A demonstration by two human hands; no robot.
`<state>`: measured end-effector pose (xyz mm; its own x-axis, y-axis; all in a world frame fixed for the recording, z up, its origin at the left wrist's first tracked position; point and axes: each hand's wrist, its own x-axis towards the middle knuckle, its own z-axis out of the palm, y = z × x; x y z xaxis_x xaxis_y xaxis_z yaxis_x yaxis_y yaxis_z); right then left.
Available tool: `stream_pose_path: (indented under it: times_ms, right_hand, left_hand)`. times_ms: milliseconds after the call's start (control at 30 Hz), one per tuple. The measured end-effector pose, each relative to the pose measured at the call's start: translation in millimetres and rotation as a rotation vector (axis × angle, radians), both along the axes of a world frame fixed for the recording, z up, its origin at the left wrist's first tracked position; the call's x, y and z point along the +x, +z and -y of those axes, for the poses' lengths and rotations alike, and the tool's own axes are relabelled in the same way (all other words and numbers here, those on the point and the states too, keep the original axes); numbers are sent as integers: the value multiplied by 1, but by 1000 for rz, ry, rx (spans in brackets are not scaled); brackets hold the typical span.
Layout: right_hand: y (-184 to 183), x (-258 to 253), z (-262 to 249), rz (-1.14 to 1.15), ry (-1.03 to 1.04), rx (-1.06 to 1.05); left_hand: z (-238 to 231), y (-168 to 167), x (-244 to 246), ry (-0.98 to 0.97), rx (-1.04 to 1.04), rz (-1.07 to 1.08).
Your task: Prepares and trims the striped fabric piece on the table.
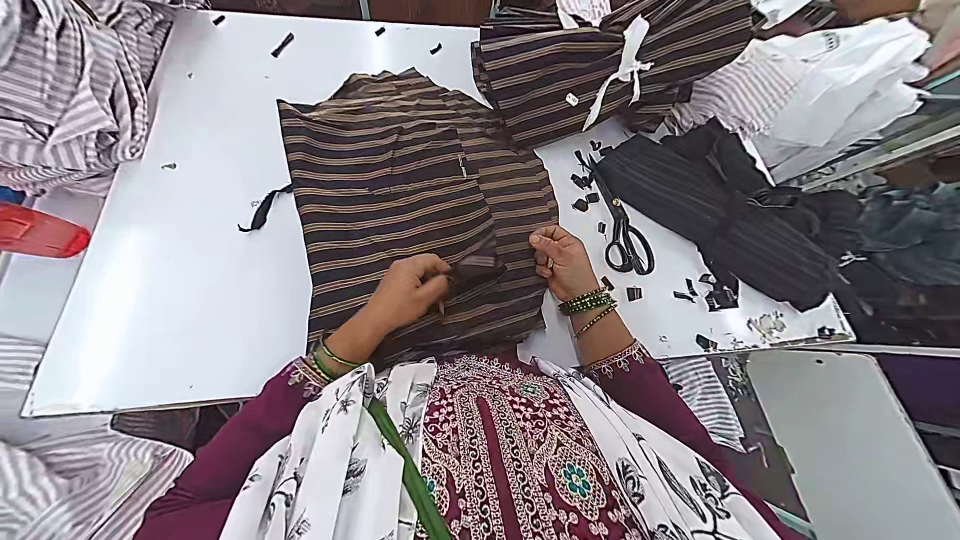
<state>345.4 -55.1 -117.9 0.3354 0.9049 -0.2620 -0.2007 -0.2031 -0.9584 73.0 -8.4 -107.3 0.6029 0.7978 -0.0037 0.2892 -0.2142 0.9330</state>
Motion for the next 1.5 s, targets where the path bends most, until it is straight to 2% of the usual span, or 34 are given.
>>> stream_pose_path:
  times_ms: [67, 100, 167, 200, 233, 300, 367, 433, 500, 567, 600, 733, 800, 900, 967, 1033, 1067, 1133, 1233, 1267, 1333, 1433, 1500]
  right_hand:
    - [1, -2, 2, 93, 36, -11]
    - [2, -3, 5, 149, 75, -22]
    - [5, -1, 13, 277, 200, -53]
    - [8, 1, 16, 344, 270, -69]
    - [12, 3, 17, 428, 337, -74]
    - [22, 4, 12, 645, 424, 6]
    - [32, -2, 1, 851, 460, 198]
    - [36, -13, -21, 1013, 499, 316]
    - [33, -24, -42, 1114, 583, 224]
    - [24, -30, -55, 1137, 690, 40]
    - [22, -30, -56, 1115, 696, 15]
    - [11, -29, -34, 1094, 553, 149]
    - [0, -24, -28, 1130, 428, 285]
    - [-2, -11, -27, 1097, 318, 299]
    - [-1, -3, -26, 988, 340, 259]
    - [1, 0, -23, 899, 436, 224]
    - [3, -1, -23, 891, 497, 201]
    - [6, -6, -24, 930, 597, 134]
    - [9, -13, -32, 984, 669, 120]
    - [8, -13, -34, 1002, 673, 164]
    - [1, -14, -37, 1072, 638, 339]
    - [-9, -9, -41, 1287, 532, 652]
    - [-12, -4, -45, 1387, 458, 776]
  left_hand:
    - [-8, 10, -19, 272, -384, 204]
    - [-16, 12, -35, 455, -434, 227]
    - [-37, 8, -72, 787, -220, 97]
    - [-47, 3, -90, 845, -45, -2]
    - [-52, 4, -103, 829, 128, -128]
    - [-51, 20, -97, 634, 412, -278]
    - [-44, 28, -60, 346, 596, -334]
    - [-41, 16, -20, 71, 718, -378]
    - [-43, -5, 5, -78, 660, -449]
    - [-50, -20, 11, -158, 521, -573]
    - [-52, -22, 9, -178, 502, -591]
    - [-34, -24, -1, -333, 466, -440]
    - [-12, -21, -2, -494, 418, -326]
    - [10, -7, -2, -777, 253, -216]
    - [3, 3, -4, -729, 253, -60]
    - [-5, 0, -3, -494, 337, 51]
    - [-8, -5, 0, -329, 434, 29]
    - [-13, -13, 9, -105, 529, -160]
    - [-25, 3, 18, -166, 244, -690]
    - [-28, 7, 21, -184, 181, -790]
    - [-30, 9, 21, -175, 157, -820]
    - [-28, -11, 13, -44, 356, -592]
    - [-27, -26, 10, 13, 523, -489]
